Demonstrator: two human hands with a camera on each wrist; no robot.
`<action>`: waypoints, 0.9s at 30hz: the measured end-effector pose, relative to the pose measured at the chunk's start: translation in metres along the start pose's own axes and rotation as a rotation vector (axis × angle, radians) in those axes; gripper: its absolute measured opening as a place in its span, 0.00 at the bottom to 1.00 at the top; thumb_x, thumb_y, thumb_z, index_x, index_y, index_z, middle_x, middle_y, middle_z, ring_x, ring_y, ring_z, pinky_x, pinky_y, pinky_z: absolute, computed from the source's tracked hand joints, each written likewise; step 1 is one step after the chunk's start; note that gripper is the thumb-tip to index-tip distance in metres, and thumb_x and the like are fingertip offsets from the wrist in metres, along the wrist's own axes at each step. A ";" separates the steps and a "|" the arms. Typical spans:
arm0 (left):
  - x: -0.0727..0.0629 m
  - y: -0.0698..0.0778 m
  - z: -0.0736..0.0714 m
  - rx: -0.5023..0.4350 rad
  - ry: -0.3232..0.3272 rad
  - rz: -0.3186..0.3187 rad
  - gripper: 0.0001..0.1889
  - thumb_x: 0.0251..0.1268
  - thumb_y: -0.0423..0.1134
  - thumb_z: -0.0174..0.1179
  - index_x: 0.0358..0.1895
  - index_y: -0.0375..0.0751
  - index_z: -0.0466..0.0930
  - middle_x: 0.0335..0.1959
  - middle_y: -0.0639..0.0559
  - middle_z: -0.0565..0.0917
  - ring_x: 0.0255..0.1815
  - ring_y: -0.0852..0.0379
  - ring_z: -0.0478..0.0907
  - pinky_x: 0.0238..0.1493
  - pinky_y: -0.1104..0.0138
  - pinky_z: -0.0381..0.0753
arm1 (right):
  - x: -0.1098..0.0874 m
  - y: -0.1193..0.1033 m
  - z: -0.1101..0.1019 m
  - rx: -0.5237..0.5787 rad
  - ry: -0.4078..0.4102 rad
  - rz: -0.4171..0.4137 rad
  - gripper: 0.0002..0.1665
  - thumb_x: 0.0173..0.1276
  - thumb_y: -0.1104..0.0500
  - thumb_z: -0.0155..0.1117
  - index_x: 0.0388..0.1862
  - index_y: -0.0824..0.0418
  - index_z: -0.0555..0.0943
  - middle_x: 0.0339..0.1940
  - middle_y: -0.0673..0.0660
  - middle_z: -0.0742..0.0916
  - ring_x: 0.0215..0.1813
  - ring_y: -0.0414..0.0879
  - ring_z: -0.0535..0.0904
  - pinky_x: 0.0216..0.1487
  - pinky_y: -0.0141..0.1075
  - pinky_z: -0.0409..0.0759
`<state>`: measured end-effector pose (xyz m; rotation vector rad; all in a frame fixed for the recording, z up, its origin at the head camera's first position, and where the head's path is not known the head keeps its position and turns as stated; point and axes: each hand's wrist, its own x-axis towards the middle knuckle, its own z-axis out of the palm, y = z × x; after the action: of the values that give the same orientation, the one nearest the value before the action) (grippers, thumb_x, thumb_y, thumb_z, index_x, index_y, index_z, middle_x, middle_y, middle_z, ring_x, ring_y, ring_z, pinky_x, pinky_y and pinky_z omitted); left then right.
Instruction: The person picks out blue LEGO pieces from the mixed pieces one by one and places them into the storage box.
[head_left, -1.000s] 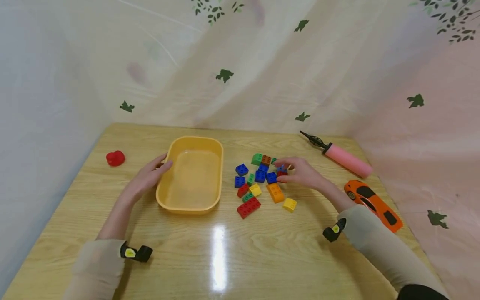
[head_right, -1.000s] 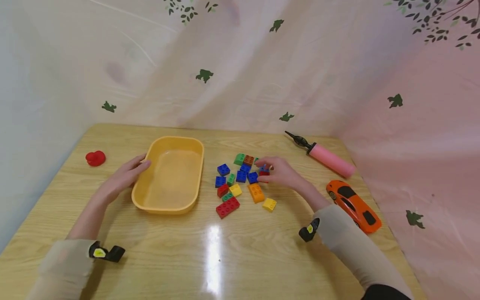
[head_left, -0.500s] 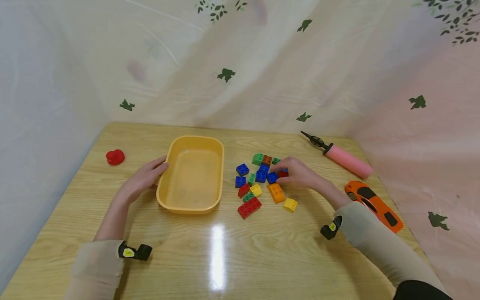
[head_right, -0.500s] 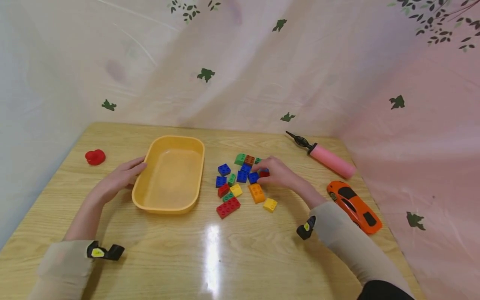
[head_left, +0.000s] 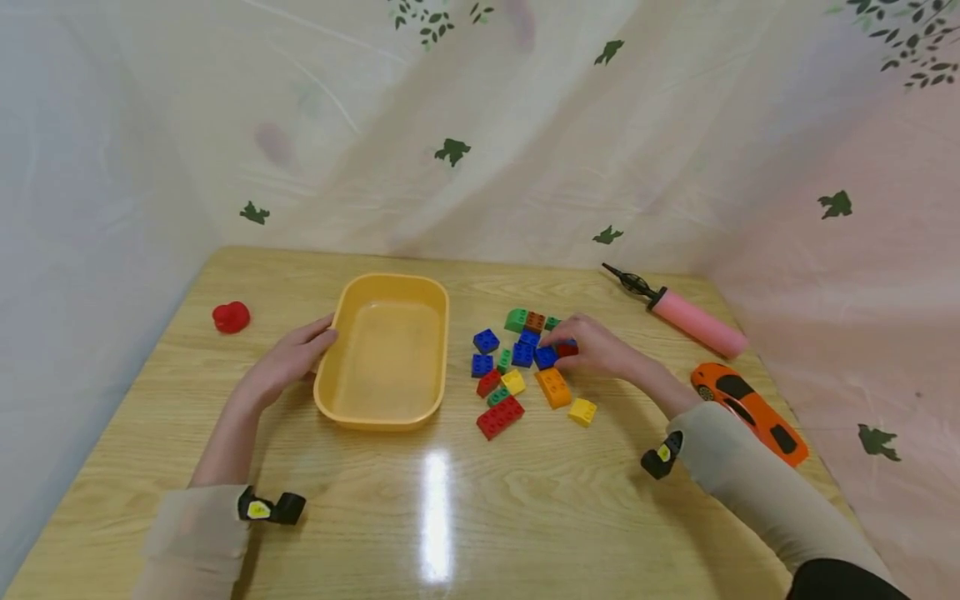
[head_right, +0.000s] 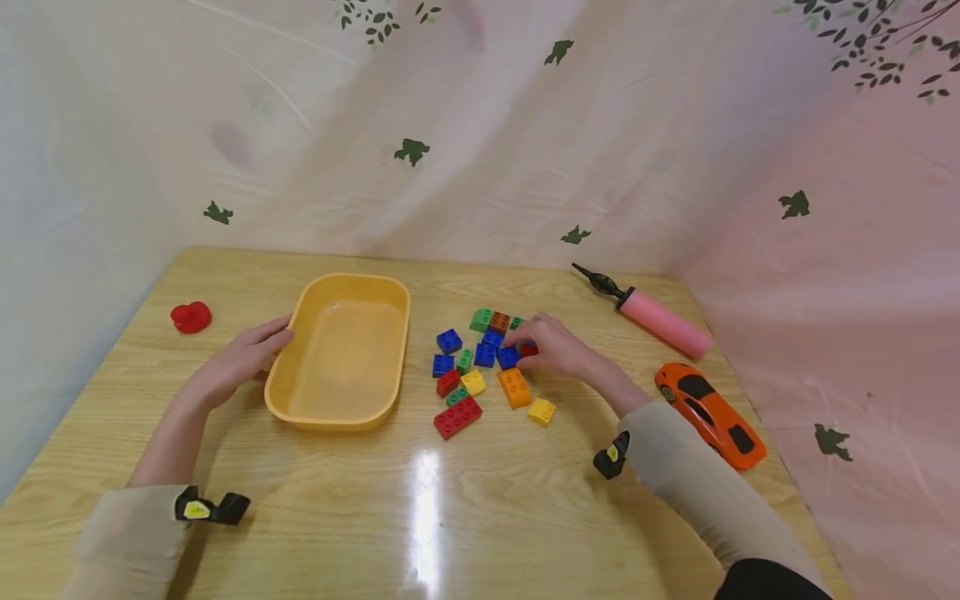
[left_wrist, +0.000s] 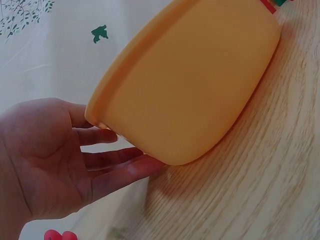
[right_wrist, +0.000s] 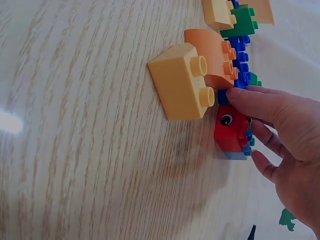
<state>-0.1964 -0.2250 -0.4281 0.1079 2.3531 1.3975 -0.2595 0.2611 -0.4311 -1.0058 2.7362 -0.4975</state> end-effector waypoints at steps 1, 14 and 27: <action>0.000 0.000 0.000 -0.001 0.002 0.003 0.34 0.86 0.54 0.39 0.85 0.44 0.44 0.84 0.33 0.54 0.67 0.40 0.73 0.51 0.65 0.86 | 0.000 -0.001 0.000 0.000 0.004 0.001 0.20 0.65 0.62 0.76 0.57 0.58 0.88 0.55 0.57 0.90 0.58 0.55 0.80 0.63 0.55 0.75; -0.001 -0.001 0.001 0.013 0.003 -0.020 0.35 0.86 0.56 0.38 0.85 0.45 0.43 0.84 0.33 0.52 0.70 0.38 0.70 0.58 0.55 0.86 | -0.005 -0.005 -0.016 0.040 0.066 0.027 0.21 0.63 0.62 0.77 0.56 0.60 0.88 0.52 0.59 0.90 0.55 0.57 0.83 0.59 0.57 0.82; 0.001 -0.001 0.003 0.023 0.006 -0.016 0.36 0.85 0.59 0.38 0.85 0.44 0.44 0.84 0.34 0.53 0.71 0.38 0.70 0.62 0.51 0.84 | 0.023 -0.021 -0.056 0.090 0.070 -0.002 0.21 0.67 0.57 0.75 0.58 0.61 0.86 0.54 0.60 0.89 0.57 0.60 0.84 0.62 0.58 0.81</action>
<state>-0.1956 -0.2224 -0.4306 0.0912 2.3700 1.3651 -0.2806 0.2444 -0.3727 -0.9874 2.7455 -0.6623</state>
